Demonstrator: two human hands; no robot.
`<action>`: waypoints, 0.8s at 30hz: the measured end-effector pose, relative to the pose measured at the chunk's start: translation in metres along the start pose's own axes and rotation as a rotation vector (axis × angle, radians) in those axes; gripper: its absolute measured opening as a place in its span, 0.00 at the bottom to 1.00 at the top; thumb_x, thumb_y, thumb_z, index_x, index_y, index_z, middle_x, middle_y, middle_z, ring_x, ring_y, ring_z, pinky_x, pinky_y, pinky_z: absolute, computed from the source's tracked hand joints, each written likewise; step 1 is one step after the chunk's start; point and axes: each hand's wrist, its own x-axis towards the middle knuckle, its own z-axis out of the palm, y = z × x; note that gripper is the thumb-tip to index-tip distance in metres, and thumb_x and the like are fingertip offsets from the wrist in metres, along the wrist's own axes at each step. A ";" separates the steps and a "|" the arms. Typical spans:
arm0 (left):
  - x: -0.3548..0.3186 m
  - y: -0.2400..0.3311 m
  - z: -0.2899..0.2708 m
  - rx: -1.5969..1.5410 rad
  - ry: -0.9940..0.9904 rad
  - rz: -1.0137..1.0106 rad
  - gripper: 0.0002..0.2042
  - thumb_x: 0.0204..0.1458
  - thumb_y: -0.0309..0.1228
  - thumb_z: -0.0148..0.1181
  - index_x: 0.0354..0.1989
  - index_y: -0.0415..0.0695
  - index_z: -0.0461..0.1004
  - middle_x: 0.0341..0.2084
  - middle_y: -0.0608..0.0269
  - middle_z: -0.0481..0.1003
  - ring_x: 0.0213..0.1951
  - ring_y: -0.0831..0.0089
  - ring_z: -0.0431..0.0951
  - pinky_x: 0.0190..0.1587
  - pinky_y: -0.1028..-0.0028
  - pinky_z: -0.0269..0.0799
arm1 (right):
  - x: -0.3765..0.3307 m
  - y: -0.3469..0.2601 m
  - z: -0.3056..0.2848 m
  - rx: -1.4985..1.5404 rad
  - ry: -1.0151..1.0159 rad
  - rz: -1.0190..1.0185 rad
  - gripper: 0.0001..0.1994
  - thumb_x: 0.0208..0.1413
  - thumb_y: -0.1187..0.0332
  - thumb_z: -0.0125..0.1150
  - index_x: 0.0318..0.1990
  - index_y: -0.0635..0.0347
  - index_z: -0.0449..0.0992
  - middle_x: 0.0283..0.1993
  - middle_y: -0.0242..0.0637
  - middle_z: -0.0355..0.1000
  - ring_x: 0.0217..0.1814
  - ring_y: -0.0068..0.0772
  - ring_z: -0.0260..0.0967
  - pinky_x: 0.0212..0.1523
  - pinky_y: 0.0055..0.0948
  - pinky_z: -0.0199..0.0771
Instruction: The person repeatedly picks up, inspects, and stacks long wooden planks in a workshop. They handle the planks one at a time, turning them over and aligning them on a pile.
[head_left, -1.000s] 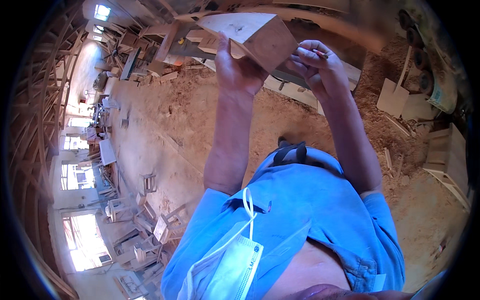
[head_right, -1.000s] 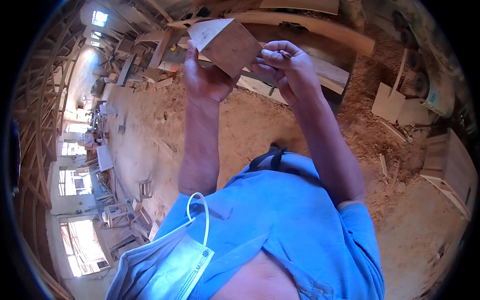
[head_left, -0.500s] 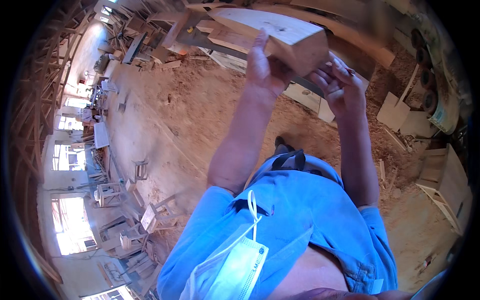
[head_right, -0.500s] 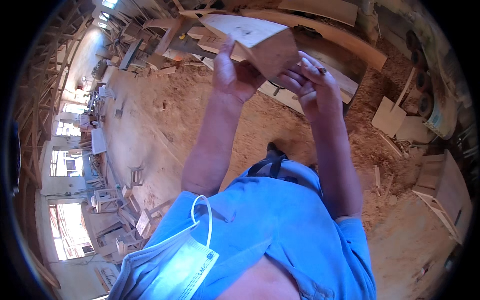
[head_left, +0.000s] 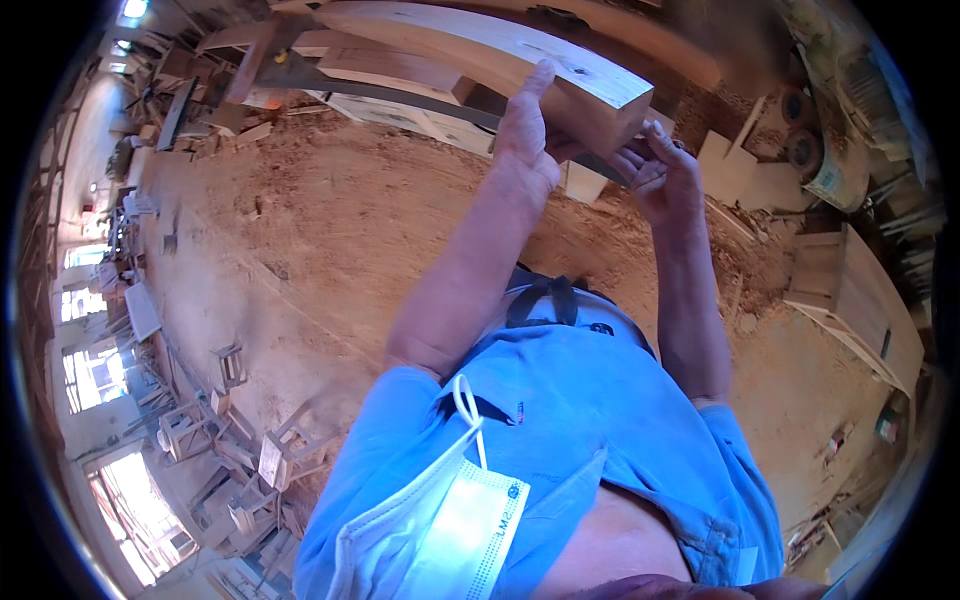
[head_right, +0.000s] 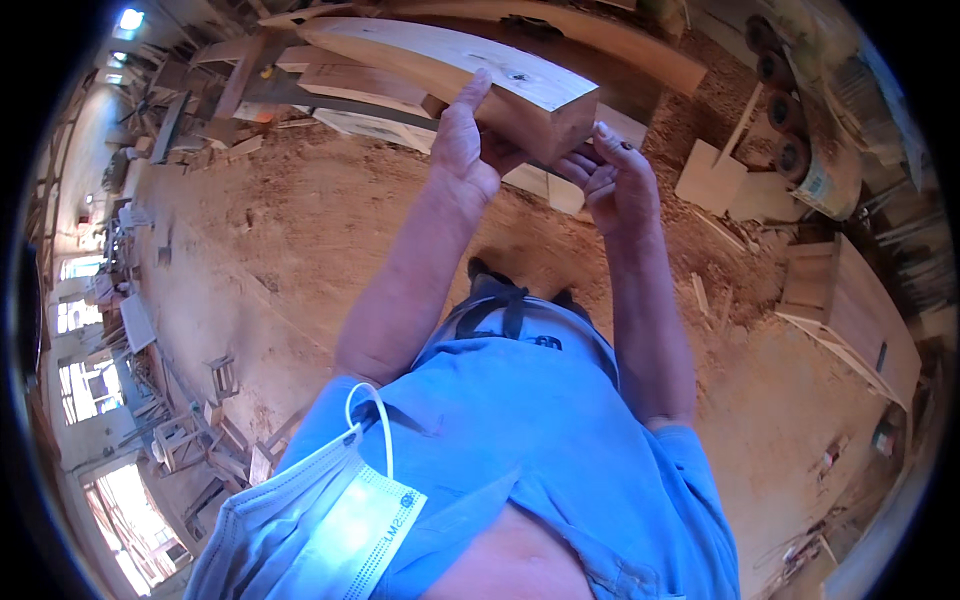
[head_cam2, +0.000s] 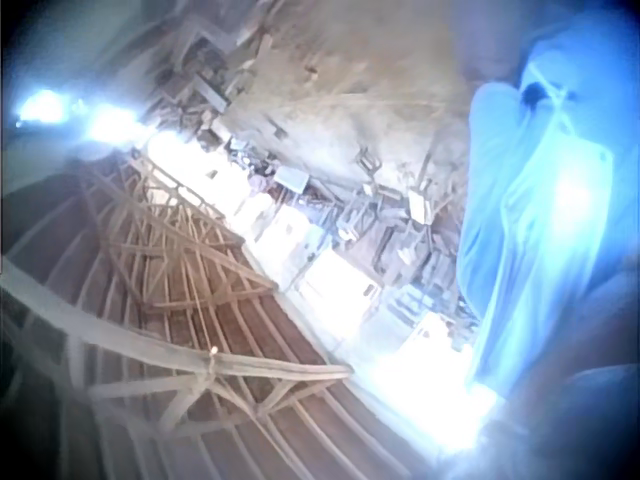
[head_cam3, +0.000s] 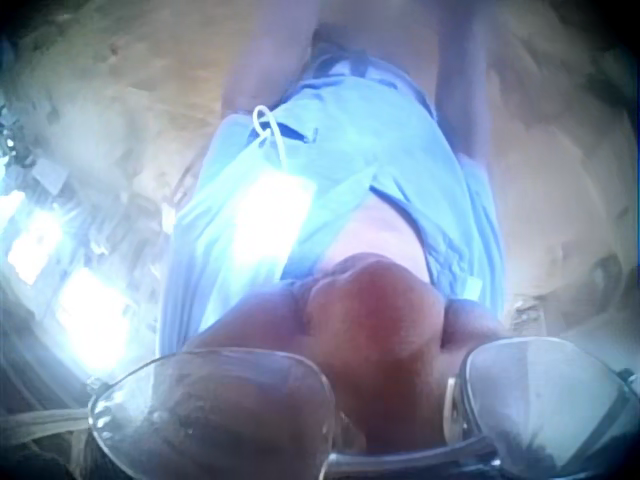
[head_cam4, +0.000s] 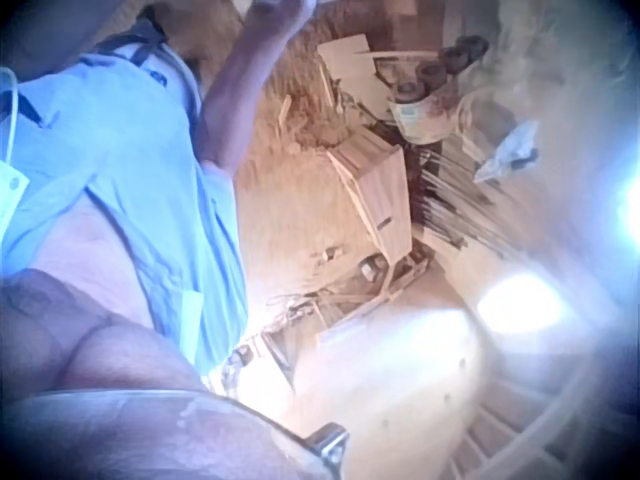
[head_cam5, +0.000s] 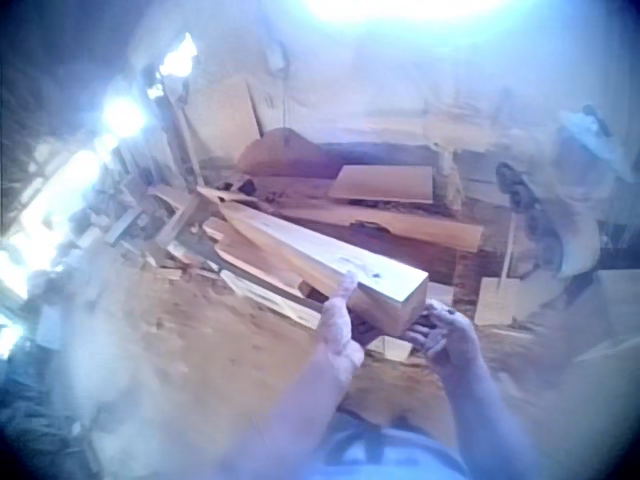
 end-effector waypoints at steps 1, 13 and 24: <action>0.005 -0.005 -0.001 0.008 0.013 -0.001 0.31 0.51 0.52 0.64 0.56 0.43 0.67 0.46 0.54 0.75 0.48 0.59 0.77 0.50 0.53 0.77 | 0.002 0.002 -0.005 0.014 0.013 -0.001 0.19 0.61 0.63 0.58 0.52 0.71 0.70 0.48 0.52 0.74 0.48 0.44 0.76 0.50 0.38 0.80; 0.034 -0.045 -0.017 0.193 0.125 -0.091 0.30 0.51 0.49 0.64 0.55 0.39 0.67 0.45 0.52 0.74 0.43 0.63 0.79 0.38 0.63 0.81 | 0.011 0.030 -0.053 -0.024 0.268 0.090 0.21 0.66 0.56 0.49 0.50 0.70 0.68 0.48 0.51 0.72 0.50 0.45 0.74 0.56 0.44 0.74; 0.043 -0.069 -0.047 0.185 0.140 -0.134 0.30 0.52 0.49 0.62 0.58 0.42 0.66 0.45 0.51 0.74 0.43 0.62 0.78 0.40 0.64 0.79 | 0.012 0.041 -0.067 -0.105 0.289 0.145 0.21 0.64 0.57 0.54 0.53 0.68 0.70 0.46 0.48 0.74 0.47 0.40 0.74 0.51 0.40 0.76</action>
